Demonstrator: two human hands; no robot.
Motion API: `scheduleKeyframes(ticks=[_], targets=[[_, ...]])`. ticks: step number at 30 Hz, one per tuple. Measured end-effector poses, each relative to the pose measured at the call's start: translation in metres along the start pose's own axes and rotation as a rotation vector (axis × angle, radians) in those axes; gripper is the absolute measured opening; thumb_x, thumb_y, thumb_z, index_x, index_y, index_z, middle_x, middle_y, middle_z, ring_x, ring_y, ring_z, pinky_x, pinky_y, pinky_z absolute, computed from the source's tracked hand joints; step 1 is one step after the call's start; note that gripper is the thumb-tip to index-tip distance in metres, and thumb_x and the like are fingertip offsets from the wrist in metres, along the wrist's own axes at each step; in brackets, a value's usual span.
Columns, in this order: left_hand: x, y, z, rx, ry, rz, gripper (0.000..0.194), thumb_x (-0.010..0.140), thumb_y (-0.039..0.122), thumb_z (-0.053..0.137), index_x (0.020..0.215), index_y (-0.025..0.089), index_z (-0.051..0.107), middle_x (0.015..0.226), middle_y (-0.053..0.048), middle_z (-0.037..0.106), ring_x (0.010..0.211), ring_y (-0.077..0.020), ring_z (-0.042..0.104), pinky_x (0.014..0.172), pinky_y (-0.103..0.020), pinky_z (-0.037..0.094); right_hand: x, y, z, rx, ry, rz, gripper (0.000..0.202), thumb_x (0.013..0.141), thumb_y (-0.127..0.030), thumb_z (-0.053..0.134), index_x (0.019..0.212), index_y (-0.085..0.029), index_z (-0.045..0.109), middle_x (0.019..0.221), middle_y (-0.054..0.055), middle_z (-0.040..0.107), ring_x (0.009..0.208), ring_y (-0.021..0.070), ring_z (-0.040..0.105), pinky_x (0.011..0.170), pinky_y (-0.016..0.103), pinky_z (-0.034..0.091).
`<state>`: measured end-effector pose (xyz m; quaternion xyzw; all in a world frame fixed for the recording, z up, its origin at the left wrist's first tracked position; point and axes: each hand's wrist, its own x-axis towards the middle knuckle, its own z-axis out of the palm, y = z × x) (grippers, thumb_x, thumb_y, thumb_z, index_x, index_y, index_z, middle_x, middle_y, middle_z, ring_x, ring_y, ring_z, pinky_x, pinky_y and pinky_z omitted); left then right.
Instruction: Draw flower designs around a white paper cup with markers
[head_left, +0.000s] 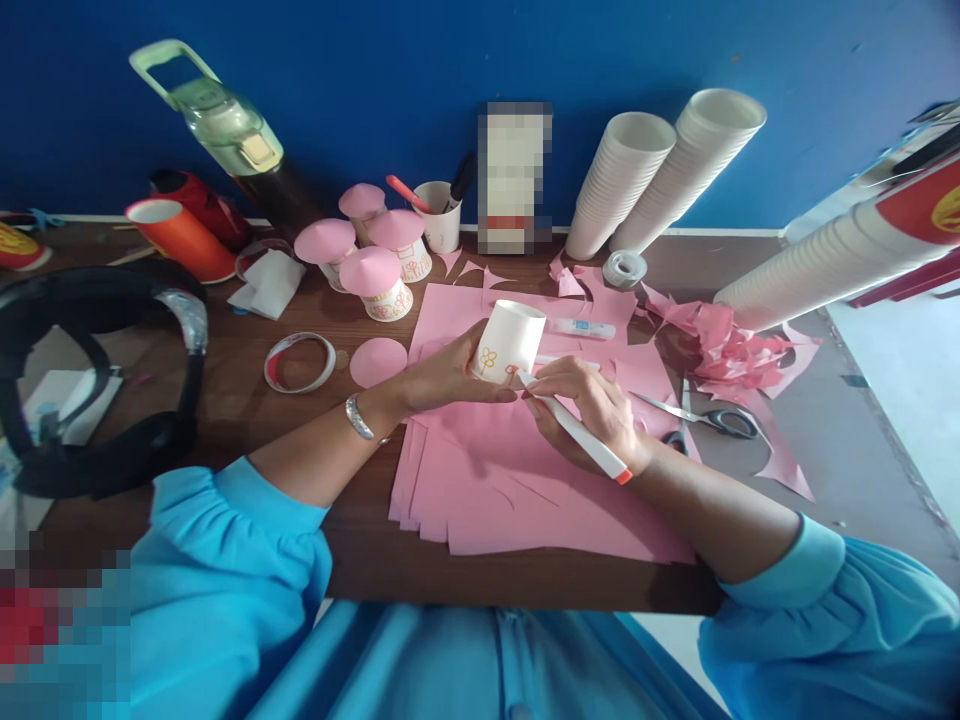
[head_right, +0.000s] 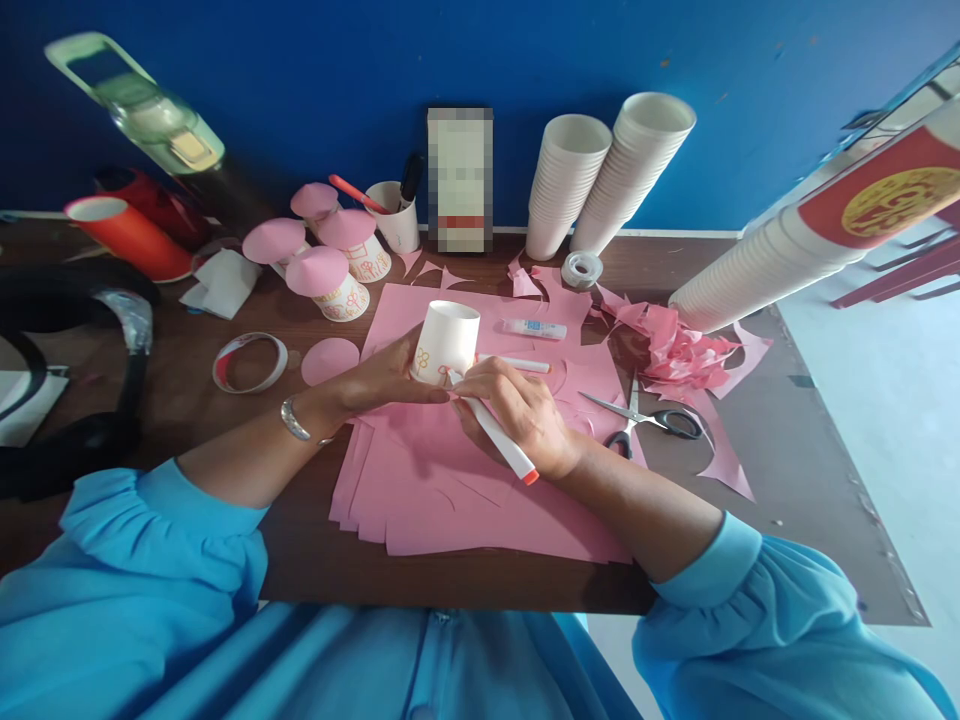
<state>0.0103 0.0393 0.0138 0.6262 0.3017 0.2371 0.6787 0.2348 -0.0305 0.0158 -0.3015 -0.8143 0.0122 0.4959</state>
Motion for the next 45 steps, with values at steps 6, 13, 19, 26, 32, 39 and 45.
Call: scheduleKeyframes(ticks=[6,13,19,26,32,39,45], targets=[[-0.0004,-0.0001,-0.0009,0.02,-0.008,0.013,0.07,0.079,0.037,0.096,0.137,0.025,0.059,0.135,-0.011,0.07,0.128,-0.0325,0.067,0.099,-0.043,0.06,-0.0007,0.0006,-0.0001,0.022,0.007,0.014,0.026,0.1,-0.006,0.066,0.117,-0.024,0.065,0.09,0.002,0.075,0.083,0.0185,0.079,0.069,0.03,0.067],[-0.0003,-0.0005,-0.0012,0.021,0.008,0.004,0.073,0.077,0.039,0.097,0.138,0.025,0.06,0.128,-0.011,0.071,0.125,-0.0329,0.067,0.098,-0.045,0.06,-0.0017,0.0019,-0.001,0.033,0.01,0.029,0.028,0.099,-0.007,0.066,0.119,-0.025,0.066,0.091,0.003,0.076,0.083,0.0197,0.078,0.07,0.032,0.068],[0.0015,-0.0026,-0.0009,-0.026,0.005,0.024,0.071,0.076,0.039,0.098,0.136,0.026,0.063,0.122,-0.01,0.072,0.121,-0.0333,0.069,0.098,-0.047,0.06,-0.0003,0.0012,-0.002,0.0,0.003,0.03,0.021,0.101,-0.009,0.063,0.114,-0.025,0.064,0.088,0.002,0.074,0.079,0.0185,0.077,0.065,0.032,0.067],[-0.0004,-0.0038,-0.0006,-0.065,0.015,0.018,0.071,0.076,0.037,0.098,0.137,0.026,0.062,0.126,-0.01,0.073,0.128,-0.0352,0.068,0.101,-0.048,0.06,-0.0002,0.0005,-0.0018,0.022,-0.001,0.042,0.019,0.1,-0.009,0.063,0.112,-0.025,0.064,0.089,0.003,0.074,0.08,0.0186,0.077,0.066,0.032,0.066],[-0.0006,-0.0054,0.0,-0.095,0.01,0.003,0.073,0.077,0.034,0.097,0.14,0.027,0.061,0.128,-0.01,0.073,0.123,-0.033,0.071,0.101,-0.048,0.061,-0.0002,-0.0006,-0.0021,0.013,-0.007,0.042,0.019,0.1,-0.009,0.063,0.112,-0.025,0.063,0.088,0.002,0.073,0.08,0.018,0.077,0.068,0.031,0.066],[0.0004,-0.0078,-0.0011,-0.077,0.01,0.015,0.076,0.078,0.033,0.097,0.144,0.027,0.059,0.125,-0.009,0.073,0.124,-0.0334,0.07,0.101,-0.048,0.06,-0.0006,-0.0014,-0.0005,0.006,-0.005,0.041,0.021,0.1,-0.008,0.065,0.113,-0.024,0.062,0.088,0.001,0.074,0.081,0.0181,0.077,0.066,0.029,0.064],[0.0012,-0.0074,-0.002,-0.081,0.004,0.033,0.069,0.077,0.032,0.098,0.135,0.025,0.061,0.125,-0.009,0.074,0.123,-0.0337,0.071,0.099,-0.047,0.061,0.0015,-0.0014,0.0002,0.014,0.001,0.004,0.024,0.1,-0.007,0.065,0.115,-0.026,0.062,0.088,-0.001,0.072,0.078,0.0181,0.076,0.064,0.031,0.064]])
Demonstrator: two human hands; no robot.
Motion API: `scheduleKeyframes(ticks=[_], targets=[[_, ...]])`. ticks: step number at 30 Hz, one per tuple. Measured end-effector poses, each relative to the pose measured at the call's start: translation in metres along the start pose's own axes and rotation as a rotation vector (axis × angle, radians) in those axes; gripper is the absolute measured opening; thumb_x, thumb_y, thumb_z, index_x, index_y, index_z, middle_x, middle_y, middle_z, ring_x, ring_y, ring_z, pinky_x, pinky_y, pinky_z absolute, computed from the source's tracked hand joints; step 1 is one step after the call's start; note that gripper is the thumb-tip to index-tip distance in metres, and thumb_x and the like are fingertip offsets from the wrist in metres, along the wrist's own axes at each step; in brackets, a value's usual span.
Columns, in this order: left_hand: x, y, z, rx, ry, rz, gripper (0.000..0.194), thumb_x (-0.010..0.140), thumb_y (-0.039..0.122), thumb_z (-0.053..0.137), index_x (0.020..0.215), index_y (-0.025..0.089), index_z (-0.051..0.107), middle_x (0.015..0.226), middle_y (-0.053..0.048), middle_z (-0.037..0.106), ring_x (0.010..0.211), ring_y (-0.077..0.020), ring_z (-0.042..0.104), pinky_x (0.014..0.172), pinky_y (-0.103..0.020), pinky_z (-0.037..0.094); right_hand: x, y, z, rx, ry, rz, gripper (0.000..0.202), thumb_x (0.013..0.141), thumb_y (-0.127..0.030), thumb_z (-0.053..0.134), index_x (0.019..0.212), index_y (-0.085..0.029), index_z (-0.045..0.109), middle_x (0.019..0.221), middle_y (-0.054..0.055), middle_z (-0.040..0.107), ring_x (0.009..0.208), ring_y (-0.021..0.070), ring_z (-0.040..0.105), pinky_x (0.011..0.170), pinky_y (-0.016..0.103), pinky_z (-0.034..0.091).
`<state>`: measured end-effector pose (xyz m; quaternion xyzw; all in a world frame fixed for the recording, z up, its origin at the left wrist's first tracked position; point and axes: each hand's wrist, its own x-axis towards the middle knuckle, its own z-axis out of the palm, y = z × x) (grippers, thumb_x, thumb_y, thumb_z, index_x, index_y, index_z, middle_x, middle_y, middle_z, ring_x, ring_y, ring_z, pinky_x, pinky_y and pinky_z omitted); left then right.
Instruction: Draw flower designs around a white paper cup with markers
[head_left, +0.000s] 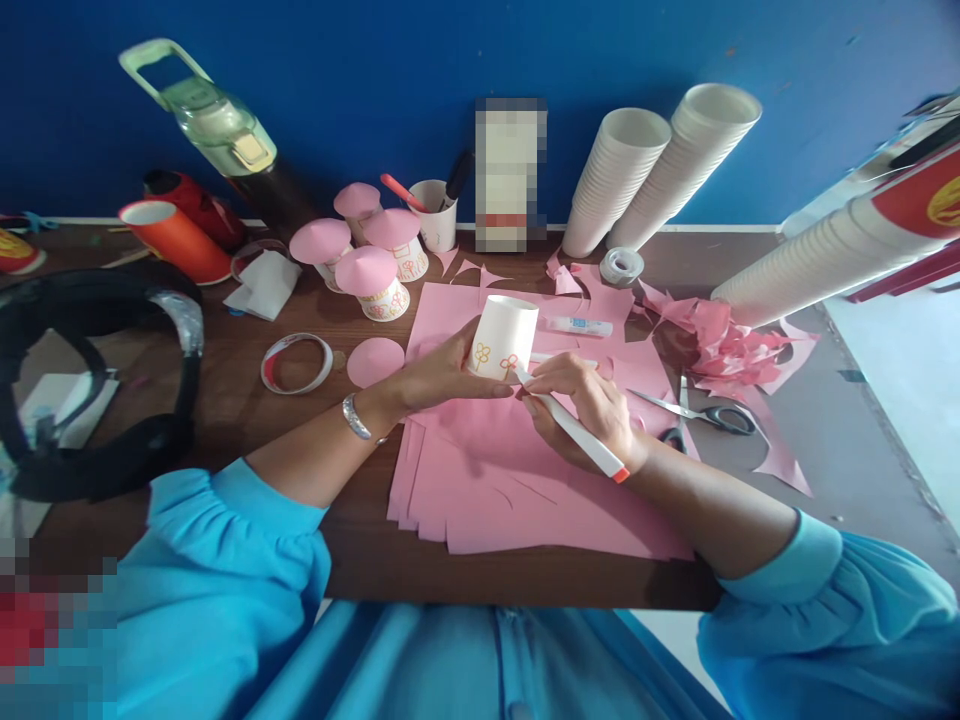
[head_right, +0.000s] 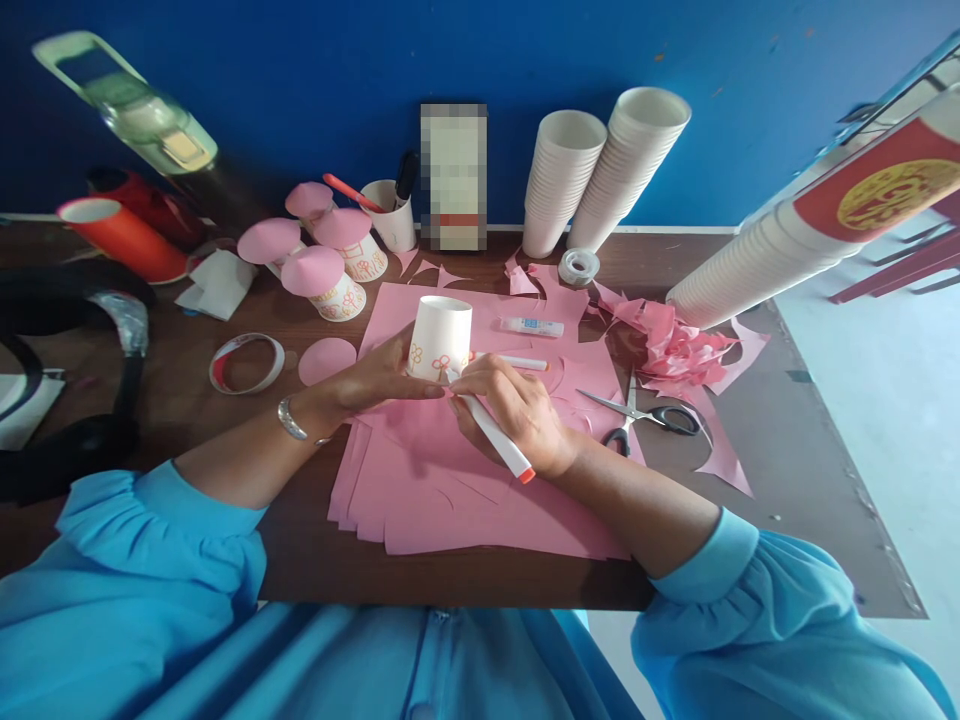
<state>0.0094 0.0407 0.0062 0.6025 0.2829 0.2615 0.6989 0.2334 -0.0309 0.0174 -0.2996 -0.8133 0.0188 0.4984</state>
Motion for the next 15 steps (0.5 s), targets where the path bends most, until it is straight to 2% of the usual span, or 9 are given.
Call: scheduleKeyframes(ticks=[15], targets=[[0.0001,0.002,0.0037,-0.048,-0.006,0.016,0.074,0.078,0.031,0.097,0.142,0.024,0.06,0.126,-0.011,0.076,0.118,-0.0321,0.074,0.097,-0.046,0.061,-0.0018,-0.0021,-0.0016,-0.039,-0.013,0.063,0.019,0.1,-0.008,0.062,0.108,-0.025,0.064,0.086,0.0,0.072,0.079,0.0174,0.077,0.064,0.029,0.063]])
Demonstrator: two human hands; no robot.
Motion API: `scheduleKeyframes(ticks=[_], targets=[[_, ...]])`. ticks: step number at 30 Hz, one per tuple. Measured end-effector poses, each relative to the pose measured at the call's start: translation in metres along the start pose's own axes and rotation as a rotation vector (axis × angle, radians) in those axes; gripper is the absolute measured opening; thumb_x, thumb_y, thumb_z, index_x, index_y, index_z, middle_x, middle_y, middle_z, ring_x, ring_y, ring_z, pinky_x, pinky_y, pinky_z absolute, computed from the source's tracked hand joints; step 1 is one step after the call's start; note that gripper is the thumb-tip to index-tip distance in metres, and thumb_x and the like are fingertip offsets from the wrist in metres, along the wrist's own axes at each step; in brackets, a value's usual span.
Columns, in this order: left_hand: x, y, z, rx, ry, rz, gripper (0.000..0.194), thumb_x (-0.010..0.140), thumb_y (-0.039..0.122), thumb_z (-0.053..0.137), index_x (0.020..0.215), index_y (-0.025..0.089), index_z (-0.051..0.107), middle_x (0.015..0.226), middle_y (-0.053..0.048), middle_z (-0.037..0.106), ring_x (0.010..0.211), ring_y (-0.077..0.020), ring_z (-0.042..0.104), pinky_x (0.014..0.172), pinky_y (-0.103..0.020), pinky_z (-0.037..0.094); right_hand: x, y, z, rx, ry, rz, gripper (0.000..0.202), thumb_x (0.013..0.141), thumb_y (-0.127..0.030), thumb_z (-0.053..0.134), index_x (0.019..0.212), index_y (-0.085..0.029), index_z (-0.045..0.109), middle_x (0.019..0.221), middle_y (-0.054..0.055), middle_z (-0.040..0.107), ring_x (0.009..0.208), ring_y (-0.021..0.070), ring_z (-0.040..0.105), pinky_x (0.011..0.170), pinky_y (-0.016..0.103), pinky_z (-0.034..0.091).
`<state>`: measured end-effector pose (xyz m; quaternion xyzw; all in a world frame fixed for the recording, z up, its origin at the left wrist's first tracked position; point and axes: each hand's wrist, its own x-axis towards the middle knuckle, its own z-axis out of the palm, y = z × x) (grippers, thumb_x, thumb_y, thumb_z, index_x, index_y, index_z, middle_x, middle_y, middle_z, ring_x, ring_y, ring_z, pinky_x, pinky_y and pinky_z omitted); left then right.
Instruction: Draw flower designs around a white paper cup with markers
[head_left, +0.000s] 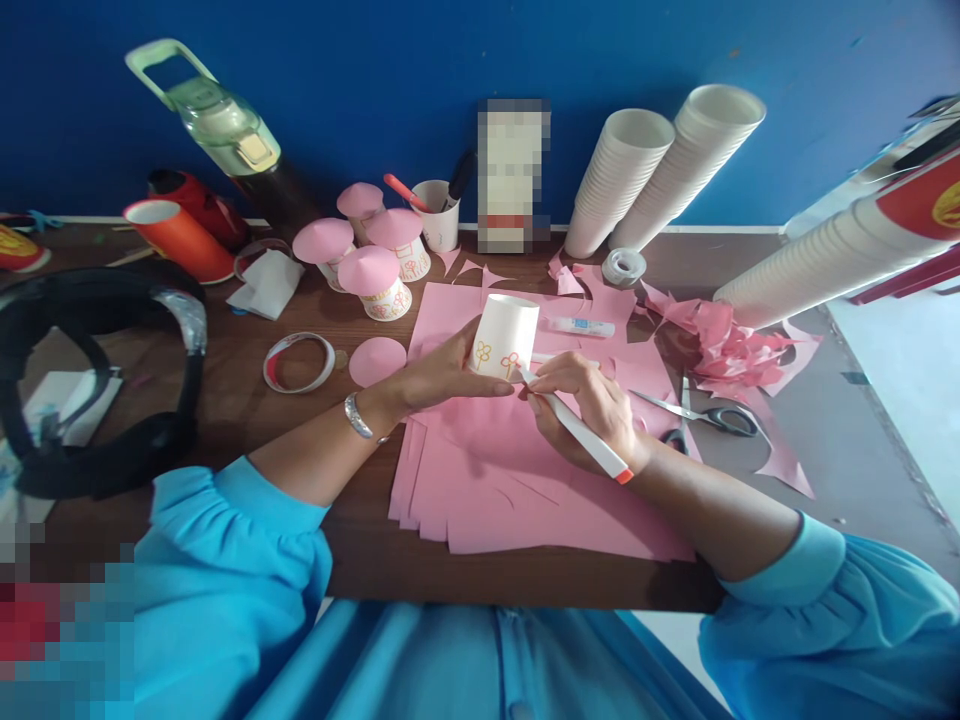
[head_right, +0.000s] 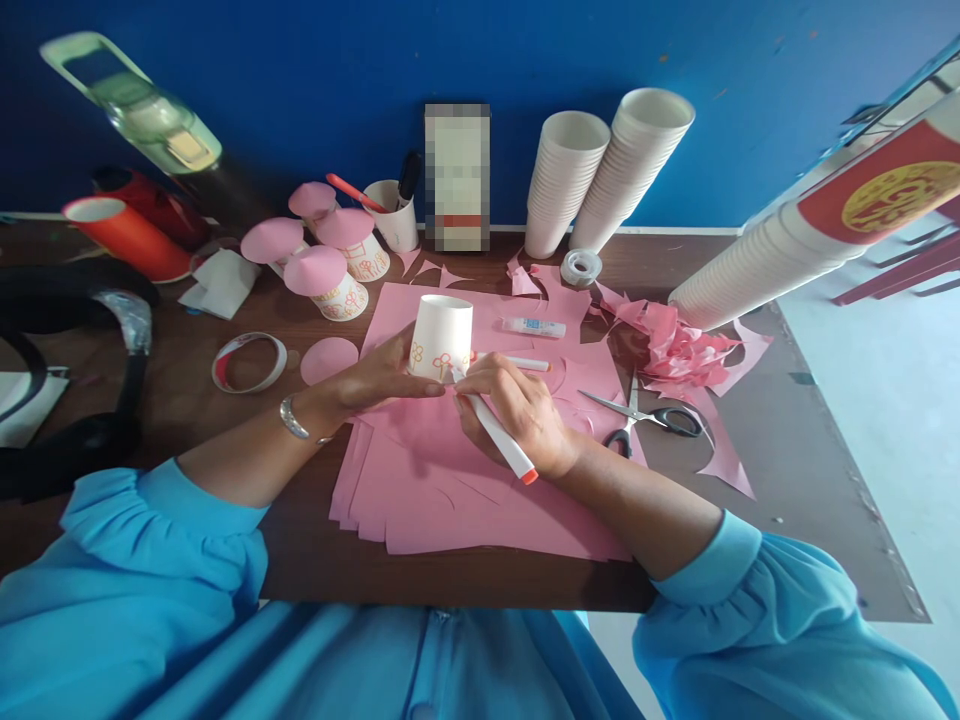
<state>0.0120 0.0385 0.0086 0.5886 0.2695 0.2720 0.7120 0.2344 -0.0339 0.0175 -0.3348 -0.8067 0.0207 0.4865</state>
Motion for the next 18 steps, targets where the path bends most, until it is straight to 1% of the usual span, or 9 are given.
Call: scheduleKeyframes(ticks=[3,7,11,16,18], targets=[[-0.0004,-0.0003,0.0006,-0.017,0.002,0.004,0.073,0.079,0.032,0.097,0.141,0.025,0.06,0.123,-0.01,0.076,0.116,-0.0306,0.075,0.097,-0.045,0.061,0.0007,-0.0007,0.0004,0.008,-0.002,0.001,0.019,0.099,-0.007,0.062,0.107,-0.025,0.062,0.085,0.0,0.072,0.076,0.0167,0.076,0.062,0.028,0.061],[-0.0006,0.0015,0.0017,-0.016,0.0,-0.009,0.069,0.08,0.033,0.097,0.137,0.024,0.06,0.123,-0.01,0.077,0.113,-0.0292,0.075,0.096,-0.044,0.061,0.0015,-0.0008,0.0001,0.035,-0.005,0.007,0.021,0.097,-0.005,0.062,0.106,-0.024,0.061,0.084,0.0,0.072,0.076,0.0169,0.076,0.064,0.027,0.061],[0.0,0.0017,0.0012,0.002,0.005,-0.005,0.07,0.079,0.032,0.097,0.138,0.024,0.06,0.126,-0.011,0.077,0.116,-0.03,0.075,0.096,-0.043,0.061,0.0021,-0.0009,-0.0015,0.039,-0.031,0.011,0.02,0.098,-0.006,0.062,0.107,-0.025,0.061,0.085,0.001,0.073,0.077,0.0172,0.076,0.066,0.028,0.063],[-0.0005,-0.0009,-0.0009,-0.001,-0.001,-0.018,0.073,0.079,0.034,0.097,0.141,0.024,0.059,0.124,-0.011,0.077,0.114,-0.0311,0.076,0.096,-0.046,0.062,0.0015,0.0001,-0.0016,0.071,-0.029,0.004,0.023,0.097,-0.006,0.063,0.11,-0.025,0.064,0.086,0.0,0.075,0.079,0.0184,0.077,0.07,0.03,0.065],[-0.0012,-0.0012,-0.0016,0.019,0.014,-0.024,0.071,0.079,0.034,0.097,0.139,0.024,0.06,0.124,-0.011,0.077,0.116,-0.0315,0.075,0.097,-0.046,0.062,0.0009,0.0006,-0.0011,0.076,-0.032,0.006,0.024,0.097,-0.006,0.063,0.111,-0.025,0.065,0.087,0.0,0.075,0.079,0.0185,0.078,0.071,0.03,0.066]])
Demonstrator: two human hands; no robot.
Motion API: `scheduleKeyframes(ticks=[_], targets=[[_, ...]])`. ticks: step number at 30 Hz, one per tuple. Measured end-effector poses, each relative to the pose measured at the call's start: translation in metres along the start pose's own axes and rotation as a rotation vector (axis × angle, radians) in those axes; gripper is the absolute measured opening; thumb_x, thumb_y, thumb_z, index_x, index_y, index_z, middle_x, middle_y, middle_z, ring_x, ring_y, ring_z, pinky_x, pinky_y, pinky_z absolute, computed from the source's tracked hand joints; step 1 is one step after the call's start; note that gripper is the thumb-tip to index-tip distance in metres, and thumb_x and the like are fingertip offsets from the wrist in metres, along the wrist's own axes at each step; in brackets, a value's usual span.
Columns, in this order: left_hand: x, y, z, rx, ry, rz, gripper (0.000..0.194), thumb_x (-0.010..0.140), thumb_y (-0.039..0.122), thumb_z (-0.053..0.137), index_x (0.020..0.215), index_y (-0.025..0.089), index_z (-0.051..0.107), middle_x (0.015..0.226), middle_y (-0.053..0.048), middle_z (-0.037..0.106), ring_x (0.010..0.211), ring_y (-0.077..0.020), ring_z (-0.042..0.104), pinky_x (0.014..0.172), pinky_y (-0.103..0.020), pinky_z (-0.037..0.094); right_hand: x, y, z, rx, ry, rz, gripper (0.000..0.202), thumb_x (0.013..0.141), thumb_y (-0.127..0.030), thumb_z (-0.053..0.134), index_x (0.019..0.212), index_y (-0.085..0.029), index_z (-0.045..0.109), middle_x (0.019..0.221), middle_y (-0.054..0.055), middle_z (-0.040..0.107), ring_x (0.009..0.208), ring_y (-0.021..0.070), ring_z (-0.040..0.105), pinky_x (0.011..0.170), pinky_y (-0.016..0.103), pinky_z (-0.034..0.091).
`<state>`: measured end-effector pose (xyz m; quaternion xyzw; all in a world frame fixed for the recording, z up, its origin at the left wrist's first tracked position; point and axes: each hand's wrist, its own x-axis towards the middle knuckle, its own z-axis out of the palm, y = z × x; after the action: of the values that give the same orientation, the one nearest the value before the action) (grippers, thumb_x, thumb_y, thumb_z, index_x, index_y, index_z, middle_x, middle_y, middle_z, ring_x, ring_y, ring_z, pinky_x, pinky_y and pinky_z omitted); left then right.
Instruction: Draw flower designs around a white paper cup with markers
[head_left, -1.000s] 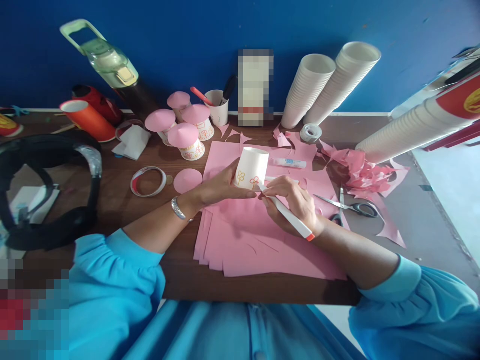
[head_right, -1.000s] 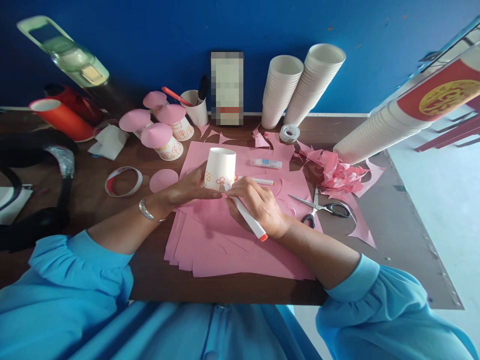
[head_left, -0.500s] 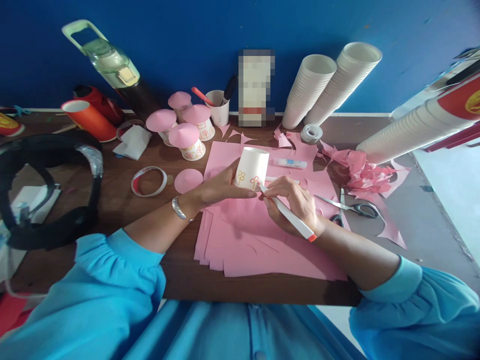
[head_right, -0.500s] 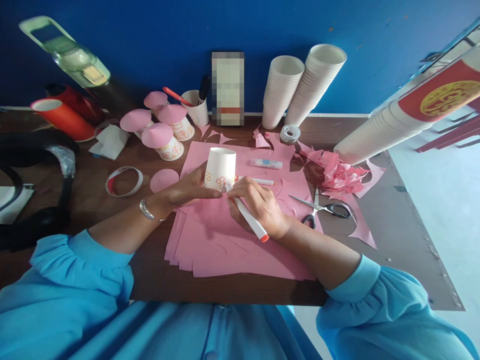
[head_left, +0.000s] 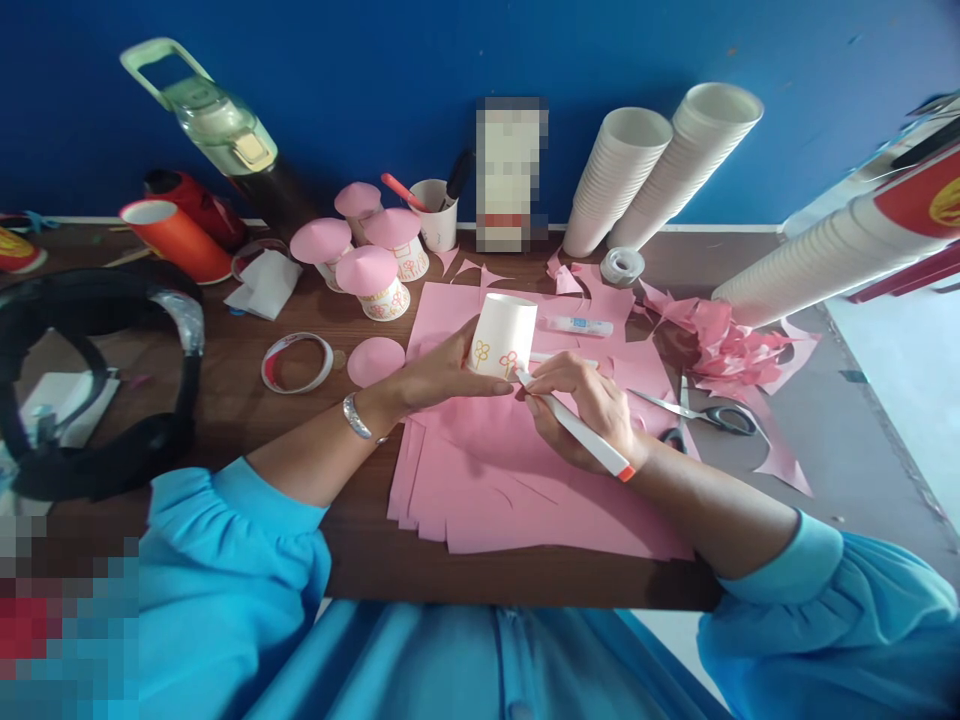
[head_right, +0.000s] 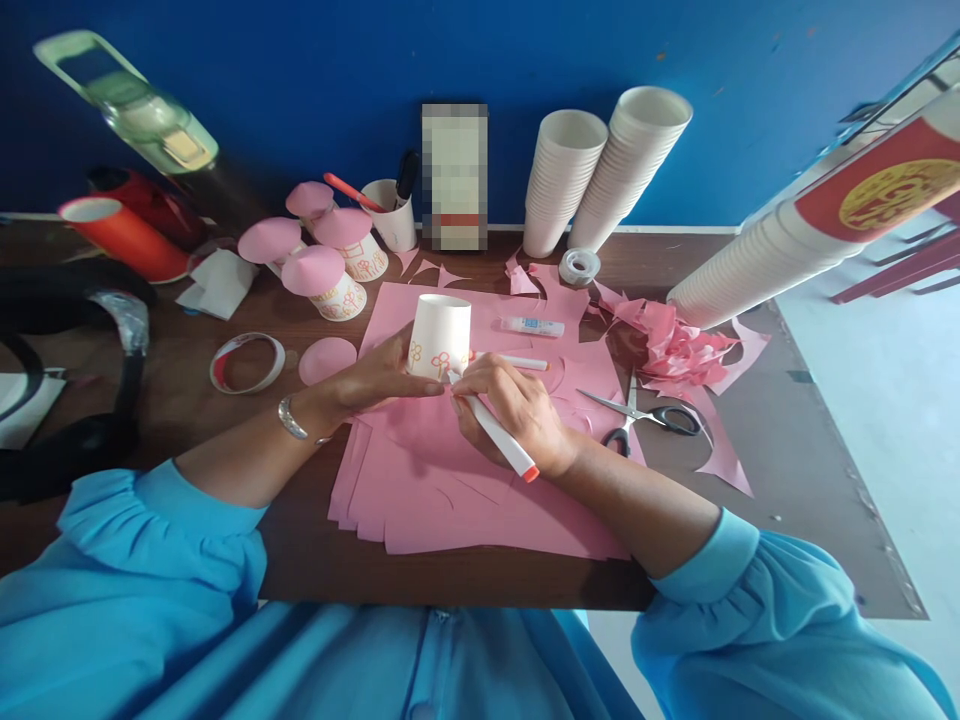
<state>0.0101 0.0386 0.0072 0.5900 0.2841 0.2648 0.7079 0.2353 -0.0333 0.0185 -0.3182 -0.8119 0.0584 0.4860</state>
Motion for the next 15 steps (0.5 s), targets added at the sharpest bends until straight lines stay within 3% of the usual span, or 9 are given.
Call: scheduleKeyframes(ticks=[4,15], targets=[[-0.0004,0.0009,-0.0004,0.013,0.017,-0.013,0.067,0.077,0.032,0.098,0.131,0.023,0.062,0.122,-0.009,0.076,0.118,-0.0314,0.074,0.098,-0.046,0.062,-0.0005,0.0003,0.0007,0.008,0.003,0.001,0.023,0.097,-0.006,0.064,0.112,-0.025,0.065,0.088,0.0,0.075,0.08,0.0183,0.079,0.07,0.03,0.066],[0.0003,0.0003,-0.0004,0.047,0.014,-0.005,0.068,0.077,0.032,0.097,0.134,0.025,0.061,0.122,-0.009,0.073,0.121,-0.0327,0.071,0.098,-0.046,0.061,0.0008,0.0002,0.0018,0.009,0.023,-0.024,0.025,0.097,-0.007,0.065,0.114,-0.026,0.063,0.088,0.0,0.074,0.08,0.0187,0.078,0.066,0.03,0.065]])
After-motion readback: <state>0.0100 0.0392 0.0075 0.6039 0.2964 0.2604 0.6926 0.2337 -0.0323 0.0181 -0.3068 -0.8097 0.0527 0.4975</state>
